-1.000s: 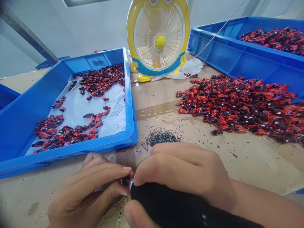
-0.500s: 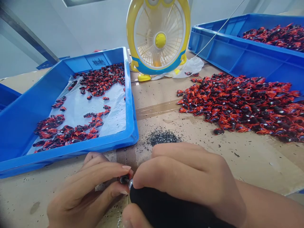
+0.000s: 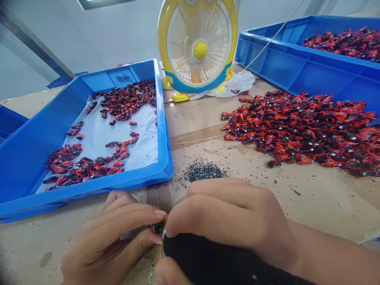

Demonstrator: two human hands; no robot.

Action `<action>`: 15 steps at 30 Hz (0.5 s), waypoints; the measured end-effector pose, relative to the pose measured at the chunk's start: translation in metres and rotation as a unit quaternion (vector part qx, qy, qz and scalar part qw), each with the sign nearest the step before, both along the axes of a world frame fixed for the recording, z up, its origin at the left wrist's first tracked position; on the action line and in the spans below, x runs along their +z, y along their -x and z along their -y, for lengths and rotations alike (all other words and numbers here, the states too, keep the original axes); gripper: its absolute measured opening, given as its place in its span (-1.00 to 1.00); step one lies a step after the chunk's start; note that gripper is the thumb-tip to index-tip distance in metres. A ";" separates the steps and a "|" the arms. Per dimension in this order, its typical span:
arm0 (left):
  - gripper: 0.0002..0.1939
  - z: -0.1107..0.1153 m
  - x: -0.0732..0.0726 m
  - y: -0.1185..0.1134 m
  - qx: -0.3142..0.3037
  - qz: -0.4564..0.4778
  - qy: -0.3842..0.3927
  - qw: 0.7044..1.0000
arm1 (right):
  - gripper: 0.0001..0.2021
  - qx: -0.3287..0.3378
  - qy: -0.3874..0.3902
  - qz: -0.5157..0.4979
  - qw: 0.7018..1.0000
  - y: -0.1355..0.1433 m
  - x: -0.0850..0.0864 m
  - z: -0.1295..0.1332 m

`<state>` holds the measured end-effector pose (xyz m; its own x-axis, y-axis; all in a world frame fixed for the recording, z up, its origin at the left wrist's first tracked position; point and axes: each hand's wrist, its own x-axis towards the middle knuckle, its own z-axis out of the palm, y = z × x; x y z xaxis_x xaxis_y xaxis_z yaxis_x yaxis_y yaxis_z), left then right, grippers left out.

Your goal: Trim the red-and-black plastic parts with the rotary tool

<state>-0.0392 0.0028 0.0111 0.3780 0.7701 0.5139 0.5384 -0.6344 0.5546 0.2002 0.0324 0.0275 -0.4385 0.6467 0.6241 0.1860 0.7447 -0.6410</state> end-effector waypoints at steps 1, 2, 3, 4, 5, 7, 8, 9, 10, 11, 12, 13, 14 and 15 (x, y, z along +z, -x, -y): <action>-0.89 0.000 0.000 0.000 -0.003 0.001 0.002 1.000 | -0.86 -0.001 0.003 -0.001 1.000 0.001 0.000 0.001; -0.90 0.001 -0.001 0.001 -0.007 0.002 0.004 1.000 | -0.87 -0.008 0.008 -0.002 1.000 0.001 0.001 0.003; -0.90 0.001 -0.001 0.001 -0.009 0.001 0.005 1.000 | -0.87 -0.025 0.018 0.001 1.000 0.002 0.001 0.005; -0.89 0.001 -0.001 0.001 -0.013 0.000 0.005 1.000 | -0.84 -0.040 0.027 0.003 0.999 0.003 0.002 0.007; -0.89 0.000 0.000 0.000 -0.015 -0.001 0.007 1.000 | -0.81 -0.059 0.034 0.005 0.998 0.004 0.002 0.008; -0.90 0.000 0.000 -0.001 -0.015 0.000 0.006 1.000 | -0.75 -0.083 0.036 0.013 0.996 0.005 0.003 0.011; -0.90 -0.001 0.000 -0.001 -0.014 0.000 0.007 1.000 | -0.76 -0.084 0.031 0.019 0.996 0.006 0.002 0.011; -0.90 -0.001 0.000 -0.002 -0.011 0.000 0.006 1.000 | -0.78 -0.076 0.020 0.025 0.997 0.007 0.001 0.011; -0.89 -0.002 0.000 -0.002 -0.008 0.001 0.003 1.000 | -0.80 -0.071 0.010 0.032 0.997 0.007 0.000 0.011; -0.89 -0.002 0.000 -0.002 -0.005 0.001 0.002 1.000 | -0.82 -0.069 0.005 0.037 0.997 0.007 -0.001 0.011; -0.88 -0.002 -0.001 -0.002 -0.002 -0.001 0.003 1.000 | -0.84 -0.065 -0.001 0.034 0.997 0.008 -0.002 0.011; -0.88 -0.002 -0.001 -0.002 0.000 -0.001 0.004 1.000 | -0.85 -0.062 -0.004 0.028 0.998 0.008 -0.003 0.012; -0.87 -0.002 -0.001 -0.002 0.002 0.000 0.003 1.000 | -0.85 -0.057 -0.004 0.021 0.998 0.007 -0.004 0.012; -0.86 -0.002 -0.002 -0.002 0.003 0.000 0.006 1.000 | -0.85 -0.053 -0.002 0.016 0.998 0.007 -0.004 0.011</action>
<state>-0.0376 0.0050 0.0093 0.3734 0.7783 0.5047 0.5428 -0.6245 0.5616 0.1931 0.0210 0.0238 -0.3877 0.6879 0.6136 0.2839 0.7224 -0.6305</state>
